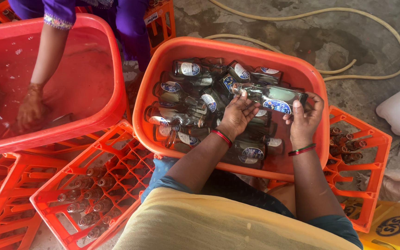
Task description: The person washes glass bottles by hand in a red tub filled with water, then places them into an orange crate. Another person is also washing bottles in a separate tub nearby.
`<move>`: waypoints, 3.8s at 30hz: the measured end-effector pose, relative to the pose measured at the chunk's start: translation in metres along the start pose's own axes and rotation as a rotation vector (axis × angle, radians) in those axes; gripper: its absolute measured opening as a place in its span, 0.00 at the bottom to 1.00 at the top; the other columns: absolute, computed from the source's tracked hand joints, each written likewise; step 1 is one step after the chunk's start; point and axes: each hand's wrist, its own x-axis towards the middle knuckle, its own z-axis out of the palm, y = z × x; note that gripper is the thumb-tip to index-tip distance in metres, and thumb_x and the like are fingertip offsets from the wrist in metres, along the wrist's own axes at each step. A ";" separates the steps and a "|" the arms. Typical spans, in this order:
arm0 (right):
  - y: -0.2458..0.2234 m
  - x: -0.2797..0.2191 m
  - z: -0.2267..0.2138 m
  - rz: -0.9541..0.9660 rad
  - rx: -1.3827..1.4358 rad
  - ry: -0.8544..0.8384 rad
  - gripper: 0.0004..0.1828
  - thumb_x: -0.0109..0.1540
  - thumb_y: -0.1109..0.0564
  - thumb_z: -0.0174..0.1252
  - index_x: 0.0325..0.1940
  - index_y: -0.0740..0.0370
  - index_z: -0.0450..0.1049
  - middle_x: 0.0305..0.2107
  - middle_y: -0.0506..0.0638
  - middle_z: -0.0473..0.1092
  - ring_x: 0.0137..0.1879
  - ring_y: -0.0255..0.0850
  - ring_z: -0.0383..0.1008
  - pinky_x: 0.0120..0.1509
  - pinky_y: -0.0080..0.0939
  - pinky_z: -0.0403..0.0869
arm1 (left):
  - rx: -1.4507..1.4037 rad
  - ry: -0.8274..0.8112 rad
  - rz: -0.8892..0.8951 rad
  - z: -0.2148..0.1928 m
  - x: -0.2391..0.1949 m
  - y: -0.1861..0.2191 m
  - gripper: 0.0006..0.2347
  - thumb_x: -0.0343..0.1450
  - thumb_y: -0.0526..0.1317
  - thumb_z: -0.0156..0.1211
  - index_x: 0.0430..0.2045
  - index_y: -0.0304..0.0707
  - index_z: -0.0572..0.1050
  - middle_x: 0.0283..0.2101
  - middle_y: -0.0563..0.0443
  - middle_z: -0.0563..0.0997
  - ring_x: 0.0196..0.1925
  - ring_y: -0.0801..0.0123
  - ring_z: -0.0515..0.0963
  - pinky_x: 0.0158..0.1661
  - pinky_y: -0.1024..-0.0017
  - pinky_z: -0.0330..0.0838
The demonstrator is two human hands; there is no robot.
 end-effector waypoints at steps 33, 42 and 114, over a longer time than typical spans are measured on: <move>-0.087 0.026 0.044 -0.438 -0.401 -0.123 0.23 0.71 0.60 0.70 0.67 0.66 0.69 0.45 0.46 0.73 0.48 0.29 0.71 0.56 0.28 0.72 | -0.094 -0.178 -0.119 0.020 -0.009 -0.013 0.32 0.72 0.67 0.51 0.52 0.31 0.68 0.47 0.44 0.79 0.52 0.57 0.81 0.49 0.65 0.77; -0.037 -0.009 -0.016 0.111 -0.183 -0.226 0.26 0.66 0.61 0.60 0.65 0.58 0.57 0.50 0.49 0.69 0.49 0.35 0.76 0.45 0.36 0.78 | -0.088 -0.261 0.014 0.037 -0.033 0.004 0.31 0.64 0.45 0.70 0.59 0.59 0.56 0.57 0.46 0.72 0.57 0.46 0.77 0.47 0.41 0.80; 0.161 -0.015 -0.333 0.464 -1.010 0.522 0.27 0.61 0.40 0.71 0.49 0.66 0.79 0.37 0.57 0.79 0.39 0.45 0.80 0.45 0.46 0.79 | 1.613 -0.238 0.672 0.001 -0.047 -0.001 0.07 0.71 0.31 0.64 0.41 0.34 0.80 0.48 0.47 0.83 0.50 0.66 0.84 0.47 0.72 0.81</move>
